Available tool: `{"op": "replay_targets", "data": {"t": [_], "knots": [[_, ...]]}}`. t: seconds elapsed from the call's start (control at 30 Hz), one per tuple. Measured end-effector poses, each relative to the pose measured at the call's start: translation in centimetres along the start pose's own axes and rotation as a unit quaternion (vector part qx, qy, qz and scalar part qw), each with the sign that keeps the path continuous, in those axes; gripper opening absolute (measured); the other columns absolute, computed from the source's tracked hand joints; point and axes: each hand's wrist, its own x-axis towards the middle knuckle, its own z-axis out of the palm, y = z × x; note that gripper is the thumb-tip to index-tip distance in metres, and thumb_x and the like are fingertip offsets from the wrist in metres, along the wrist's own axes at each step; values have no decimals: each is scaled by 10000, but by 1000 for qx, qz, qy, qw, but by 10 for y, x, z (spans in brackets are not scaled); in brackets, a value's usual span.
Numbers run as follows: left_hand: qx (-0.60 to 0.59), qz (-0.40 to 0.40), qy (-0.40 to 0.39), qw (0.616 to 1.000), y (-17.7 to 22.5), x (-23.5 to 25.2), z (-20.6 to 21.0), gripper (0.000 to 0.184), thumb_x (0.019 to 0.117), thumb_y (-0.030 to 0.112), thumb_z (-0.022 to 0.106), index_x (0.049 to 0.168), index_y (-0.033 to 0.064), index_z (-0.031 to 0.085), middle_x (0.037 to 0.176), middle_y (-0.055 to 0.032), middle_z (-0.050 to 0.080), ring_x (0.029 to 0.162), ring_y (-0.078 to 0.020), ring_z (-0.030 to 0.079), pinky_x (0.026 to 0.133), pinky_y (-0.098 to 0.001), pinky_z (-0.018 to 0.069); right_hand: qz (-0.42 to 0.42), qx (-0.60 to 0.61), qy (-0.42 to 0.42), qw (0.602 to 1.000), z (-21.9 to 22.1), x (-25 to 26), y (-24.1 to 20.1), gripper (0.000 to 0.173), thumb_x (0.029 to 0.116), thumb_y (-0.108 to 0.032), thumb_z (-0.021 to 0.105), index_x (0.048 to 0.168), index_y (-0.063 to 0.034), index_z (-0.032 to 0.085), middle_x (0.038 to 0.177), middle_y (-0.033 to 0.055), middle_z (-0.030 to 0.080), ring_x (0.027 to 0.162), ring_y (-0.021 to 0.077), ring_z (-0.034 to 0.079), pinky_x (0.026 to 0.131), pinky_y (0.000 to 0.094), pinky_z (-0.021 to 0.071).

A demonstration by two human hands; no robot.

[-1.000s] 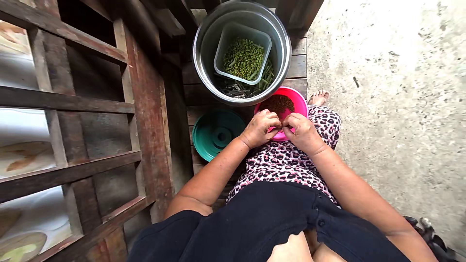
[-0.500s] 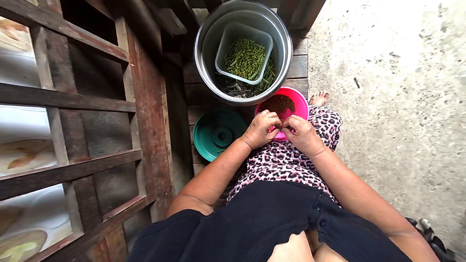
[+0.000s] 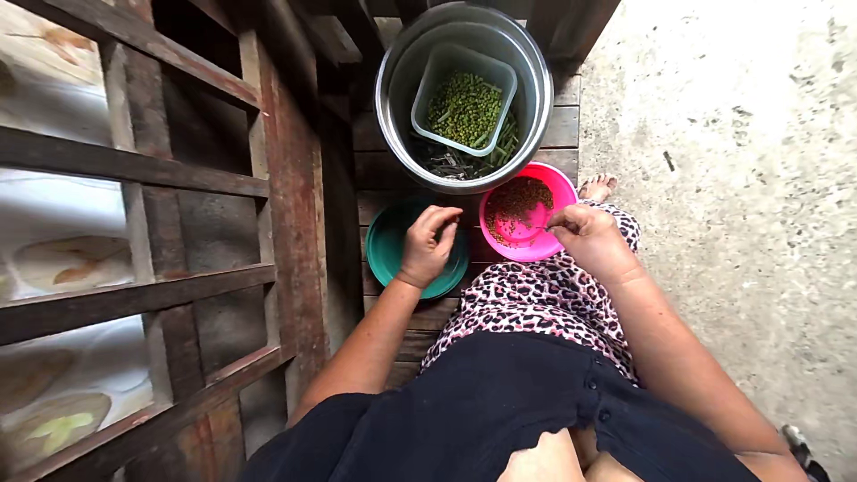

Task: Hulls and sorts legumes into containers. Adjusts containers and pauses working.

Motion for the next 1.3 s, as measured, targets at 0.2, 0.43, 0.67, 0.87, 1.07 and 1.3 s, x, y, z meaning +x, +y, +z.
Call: {"op": "replay_targets", "data": {"t": [0.2,0.43,0.67,0.87,1.07,1.3], "knots": [[29,-134,86,987,-25,-43,-43,210,990,27,593,1168,-47,675,1108,-170,684,931,-171,693,879,-334,585,-39,46,-45,997,2,44,-50,127,944,-13,628,1006,-11,738,986,130,704,806,178,668,776,377,577],[45,-272,67,959,-34,-65,-51,193,979,14,588,1136,-43,684,1110,-181,693,925,-204,690,869,-365,576,-113,52,5,992,17,65,-79,294,1047,-104,519,1275,6,669,1168,155,717,940,177,732,877,329,605],[223,-321,-156,907,-26,-64,-34,229,923,120,737,1102,-20,718,1131,-233,669,1107,-389,644,1009,-577,496,-17,75,-59,995,29,-3,-20,209,1031,-66,562,1172,10,696,1051,150,735,852,202,723,808,396,610],[267,-311,-138,901,-31,-82,-13,194,940,106,717,1080,-28,729,1126,-240,668,1128,-405,626,1035,-560,471,-20,62,-63,996,35,-14,-17,204,1028,-51,570,1167,19,702,1054,165,726,855,216,710,819,398,596],[245,-302,-136,911,-32,-81,-12,171,972,73,633,1072,-31,725,1116,-232,673,1124,-391,633,1026,-543,480,-66,38,-71,995,44,-17,-15,193,1008,-19,587,1144,41,711,1065,188,726,903,265,717,865,435,588],[-46,-342,-84,935,21,-57,-12,139,1009,12,588,1105,-84,617,1016,-171,651,879,-193,645,842,-354,550,-76,70,-47,993,38,-28,-18,184,1003,-24,593,1128,32,716,1038,173,722,856,241,707,827,410,591]]}}
